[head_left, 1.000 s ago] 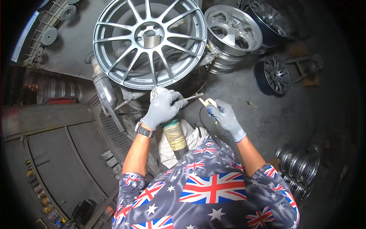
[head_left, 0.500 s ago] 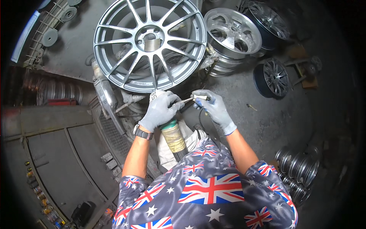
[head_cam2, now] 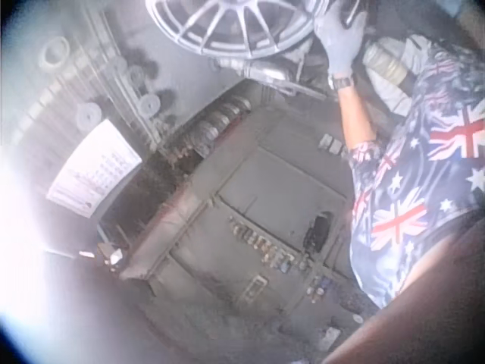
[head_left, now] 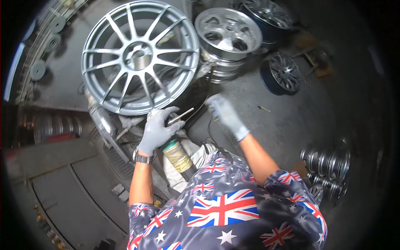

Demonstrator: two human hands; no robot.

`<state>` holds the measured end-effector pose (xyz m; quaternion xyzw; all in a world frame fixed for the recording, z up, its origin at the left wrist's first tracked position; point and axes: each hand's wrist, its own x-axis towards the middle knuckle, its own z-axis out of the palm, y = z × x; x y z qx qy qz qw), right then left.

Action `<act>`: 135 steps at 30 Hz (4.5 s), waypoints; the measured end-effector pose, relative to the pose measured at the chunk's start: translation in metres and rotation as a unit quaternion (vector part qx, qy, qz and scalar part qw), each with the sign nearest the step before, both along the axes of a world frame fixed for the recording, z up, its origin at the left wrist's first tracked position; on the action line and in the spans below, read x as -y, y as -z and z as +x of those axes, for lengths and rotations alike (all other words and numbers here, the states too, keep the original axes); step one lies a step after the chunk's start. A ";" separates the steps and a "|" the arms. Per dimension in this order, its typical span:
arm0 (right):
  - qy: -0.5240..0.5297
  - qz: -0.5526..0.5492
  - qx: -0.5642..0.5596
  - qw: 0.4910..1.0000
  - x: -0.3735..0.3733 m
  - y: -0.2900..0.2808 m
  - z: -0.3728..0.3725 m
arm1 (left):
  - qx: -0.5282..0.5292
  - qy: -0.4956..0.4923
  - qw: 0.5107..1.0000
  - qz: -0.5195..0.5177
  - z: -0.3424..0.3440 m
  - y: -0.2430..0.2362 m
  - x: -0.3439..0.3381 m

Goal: The person applies masking tape to the rim of a silver car wheel using a handheld tool. They then use a power drill with a brush attachment to clean or polish the wheel's surface, moving the tool along the spokes and rim.

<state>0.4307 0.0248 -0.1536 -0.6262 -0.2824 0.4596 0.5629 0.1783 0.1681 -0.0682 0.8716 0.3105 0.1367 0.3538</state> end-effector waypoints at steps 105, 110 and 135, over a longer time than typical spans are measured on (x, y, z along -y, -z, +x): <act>-0.296 0.085 0.658 0.687 -0.351 -0.075 -0.034 | 0.019 -0.167 0.984 -0.063 -0.048 0.019 0.016; -0.403 -0.007 0.658 0.636 -0.397 -0.074 -0.044 | 0.034 -0.203 0.977 -0.058 -0.063 0.024 0.022; -0.224 0.029 0.001 0.974 -0.131 -0.086 -0.067 | 0.037 -0.216 0.966 -0.137 -0.044 -0.017 0.016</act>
